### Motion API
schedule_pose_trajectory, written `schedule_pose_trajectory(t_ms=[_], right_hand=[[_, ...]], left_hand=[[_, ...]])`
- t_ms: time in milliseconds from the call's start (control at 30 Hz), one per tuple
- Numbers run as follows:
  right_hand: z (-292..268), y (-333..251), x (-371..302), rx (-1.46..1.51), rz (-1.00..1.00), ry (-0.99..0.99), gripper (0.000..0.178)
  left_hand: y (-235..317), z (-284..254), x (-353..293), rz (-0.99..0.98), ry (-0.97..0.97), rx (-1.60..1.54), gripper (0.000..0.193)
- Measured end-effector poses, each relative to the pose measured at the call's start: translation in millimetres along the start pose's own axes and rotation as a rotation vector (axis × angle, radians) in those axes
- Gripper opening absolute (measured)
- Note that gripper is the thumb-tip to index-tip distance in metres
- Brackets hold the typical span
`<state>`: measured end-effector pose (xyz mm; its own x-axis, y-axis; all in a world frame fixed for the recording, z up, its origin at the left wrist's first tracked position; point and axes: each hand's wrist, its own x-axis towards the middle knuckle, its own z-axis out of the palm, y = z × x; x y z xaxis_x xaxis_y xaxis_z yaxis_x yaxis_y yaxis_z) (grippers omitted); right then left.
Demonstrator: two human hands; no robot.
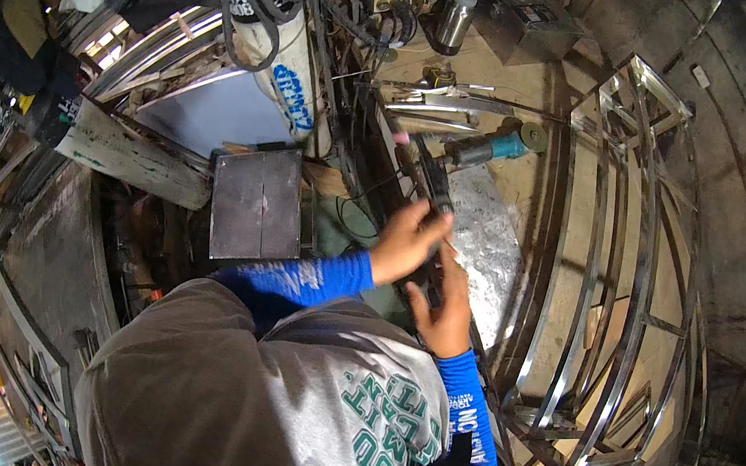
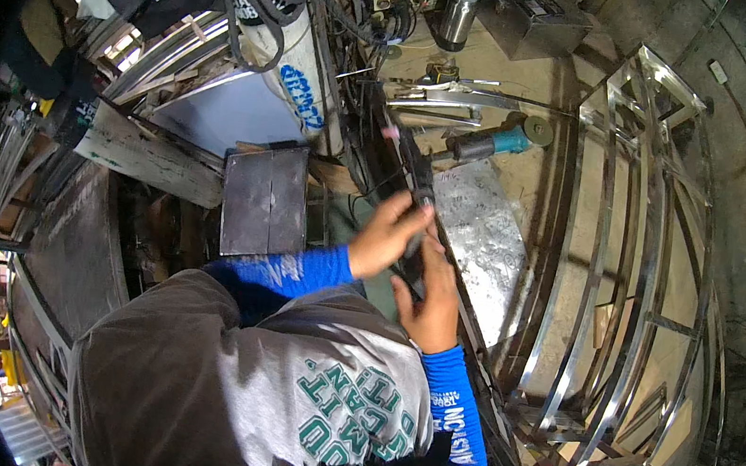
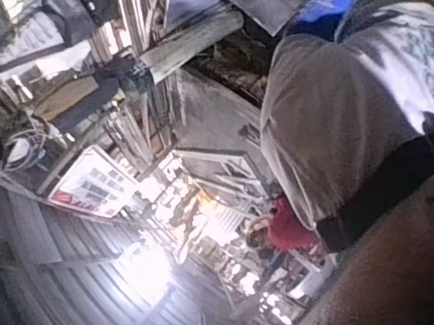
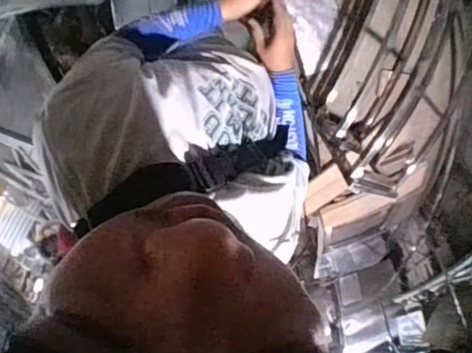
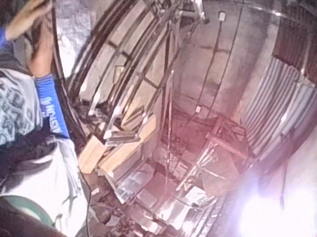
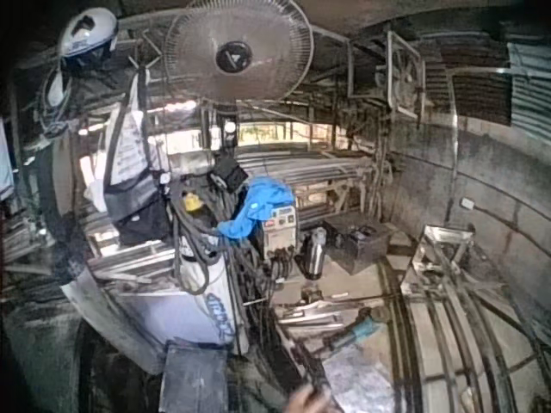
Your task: The person assembles a rectangular metal frame on a workbench, using a hammer to tap joints into alignment. They then place wooden planks across the frame and adjust them with assistance from a coworker.
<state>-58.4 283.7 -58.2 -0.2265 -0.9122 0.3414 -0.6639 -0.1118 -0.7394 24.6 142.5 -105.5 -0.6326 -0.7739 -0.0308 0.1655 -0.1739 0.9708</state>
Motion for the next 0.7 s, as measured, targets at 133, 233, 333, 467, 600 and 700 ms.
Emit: schedule_pose_trajectory(t_ms=[133,233,333,467,600,700], right_hand=[[18.1,-1.9,31.7,-0.011,0.041,-0.069,0.063],[30.6,27.6,42.1,-0.086,0.320,-0.195,0.058],[47.1,91.9,21.7,-0.341,0.440,-0.405,0.059],[53.6,139.7,-31.0,-0.372,0.760,-0.511,0.055],[72.5,184.9,-139.8,-0.273,1.212,-0.138,0.052],[97.6,169.1,-265.4,-0.323,1.561,0.115,0.056]], left_hand=[[105.4,-70.8,92.7,-0.050,-0.090,0.426,0.036],[125.3,-111.7,189.7,0.437,-0.106,0.703,0.039],[111.7,-128.7,286.8,0.407,-0.198,0.788,0.038],[47.4,-121.6,404.6,0.202,-0.217,0.819,0.036],[-17.4,-116.7,481.7,-0.222,-0.276,0.670,0.037],[-66.7,-77.4,501.7,-0.281,-0.335,0.670,0.035]])
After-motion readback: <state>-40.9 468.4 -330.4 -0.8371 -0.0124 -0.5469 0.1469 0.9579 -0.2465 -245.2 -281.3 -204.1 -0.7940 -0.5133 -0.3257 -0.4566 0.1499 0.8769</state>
